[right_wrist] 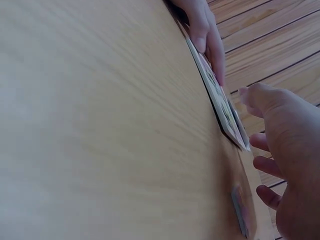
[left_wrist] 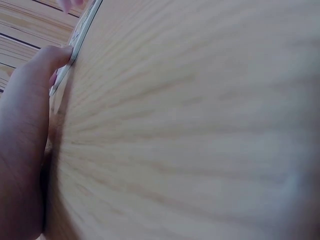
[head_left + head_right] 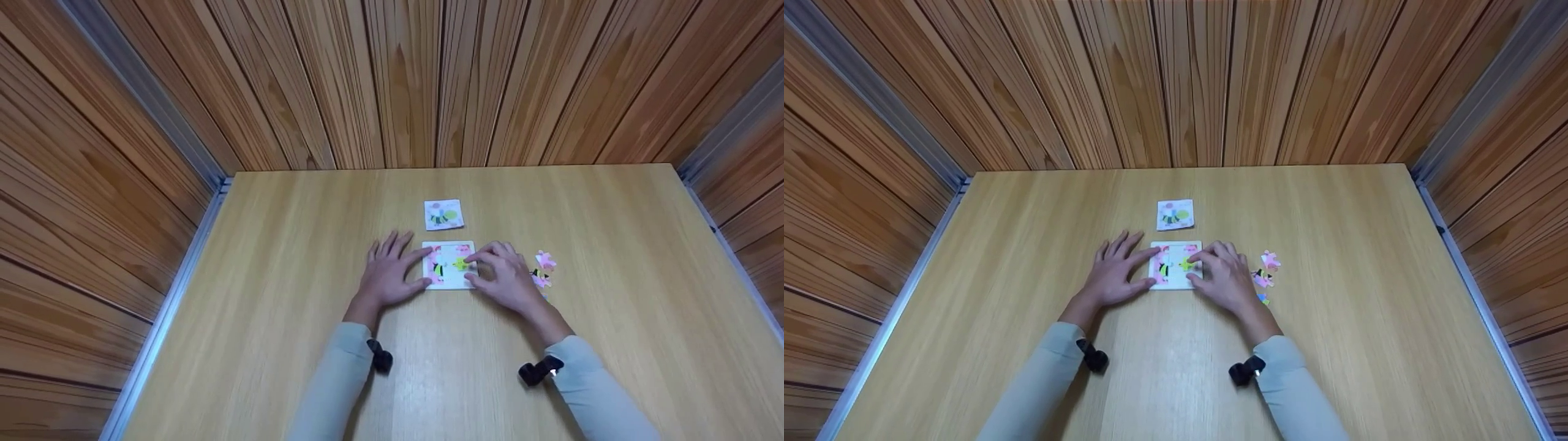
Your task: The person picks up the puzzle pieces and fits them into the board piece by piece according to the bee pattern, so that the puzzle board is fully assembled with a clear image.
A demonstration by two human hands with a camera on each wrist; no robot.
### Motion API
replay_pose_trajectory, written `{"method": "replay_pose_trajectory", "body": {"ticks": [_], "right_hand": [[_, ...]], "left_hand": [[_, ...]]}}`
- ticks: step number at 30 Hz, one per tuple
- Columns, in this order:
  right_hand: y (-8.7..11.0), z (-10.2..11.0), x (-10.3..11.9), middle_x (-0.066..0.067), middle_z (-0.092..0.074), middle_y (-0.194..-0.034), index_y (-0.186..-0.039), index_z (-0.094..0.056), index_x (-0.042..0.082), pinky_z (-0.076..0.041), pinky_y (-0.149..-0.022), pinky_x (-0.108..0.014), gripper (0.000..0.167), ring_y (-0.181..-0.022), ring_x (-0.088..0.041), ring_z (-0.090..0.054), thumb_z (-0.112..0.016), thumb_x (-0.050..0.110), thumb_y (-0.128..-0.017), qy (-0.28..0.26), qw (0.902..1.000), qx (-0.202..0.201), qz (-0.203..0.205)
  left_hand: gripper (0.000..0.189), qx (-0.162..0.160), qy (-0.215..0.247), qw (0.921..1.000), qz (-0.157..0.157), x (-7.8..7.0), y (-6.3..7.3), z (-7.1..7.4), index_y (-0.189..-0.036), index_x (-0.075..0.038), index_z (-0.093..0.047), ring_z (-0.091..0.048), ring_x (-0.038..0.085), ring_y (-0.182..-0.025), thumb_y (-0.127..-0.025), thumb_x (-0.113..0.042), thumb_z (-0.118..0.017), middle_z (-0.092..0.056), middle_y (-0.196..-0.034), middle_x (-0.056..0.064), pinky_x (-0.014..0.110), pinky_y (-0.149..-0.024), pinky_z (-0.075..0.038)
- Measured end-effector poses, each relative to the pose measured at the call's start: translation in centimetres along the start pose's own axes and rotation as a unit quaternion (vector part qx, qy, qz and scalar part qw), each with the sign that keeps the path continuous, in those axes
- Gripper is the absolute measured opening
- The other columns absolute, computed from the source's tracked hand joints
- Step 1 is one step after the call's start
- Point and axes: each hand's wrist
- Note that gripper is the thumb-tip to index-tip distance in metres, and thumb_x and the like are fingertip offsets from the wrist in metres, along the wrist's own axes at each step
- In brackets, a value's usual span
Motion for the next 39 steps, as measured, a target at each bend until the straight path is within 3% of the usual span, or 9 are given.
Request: {"method": "replay_pose_trajectory", "body": {"ticks": [11,27,31,39], "right_hand": [[0.4,2.9,-2.6,-0.018,-0.075,-0.126,-0.126,-0.082,0.008,-0.046,-0.103,-0.058,0.031,-0.126,-0.042,-0.064,-0.088,0.019,-0.097,0.008,0.9991,-0.042,0.003],[2.3,6.4,-6.0,-0.023,-0.071,-0.126,-0.138,-0.076,0.006,-0.042,-0.104,-0.061,0.039,-0.123,-0.044,-0.060,-0.084,0.016,-0.101,0.022,0.9962,-0.067,-0.051],[2.8,7.2,-6.9,-0.023,-0.070,-0.123,-0.138,-0.076,0.005,-0.041,-0.100,-0.057,0.039,-0.119,-0.043,-0.059,-0.083,0.014,-0.101,0.028,0.9950,-0.072,-0.063],[3.6,8.1,-8.4,-0.029,-0.070,-0.137,-0.141,-0.073,0.001,-0.040,-0.107,-0.066,0.041,-0.126,-0.046,-0.056,-0.078,0.011,-0.102,0.023,0.9953,-0.059,-0.073]], "left_hand": [[0.076,0.001,0.017,0.9999,0.000,0.1,0.1,-0.1,-0.170,-0.044,-0.048,-0.009,0.039,-0.180,-0.101,-0.077,-0.053,-0.024,-0.191,0.004,0.074,-0.142,-0.004],[0.077,0.000,0.004,1.0000,0.006,-0.1,0.1,-0.2,-0.170,-0.049,-0.045,-0.009,0.038,-0.181,-0.101,-0.080,-0.051,-0.022,-0.191,0.002,0.073,-0.142,-0.005],[0.076,0.000,0.006,1.0000,0.005,-0.1,0.2,-0.1,-0.170,-0.049,-0.046,-0.009,0.038,-0.181,-0.101,-0.080,-0.051,-0.023,-0.191,0.002,0.073,-0.142,-0.005],[0.077,0.004,0.001,1.0000,0.002,0.0,0.0,-0.2,-0.171,-0.047,-0.046,-0.009,0.039,-0.181,-0.101,-0.079,-0.049,-0.023,-0.191,0.004,0.074,-0.142,-0.005]]}}
Point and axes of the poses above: each hand's wrist, its own y-axis away from the middle knuckle, its own z-axis out of the back of the hand, x = y × z
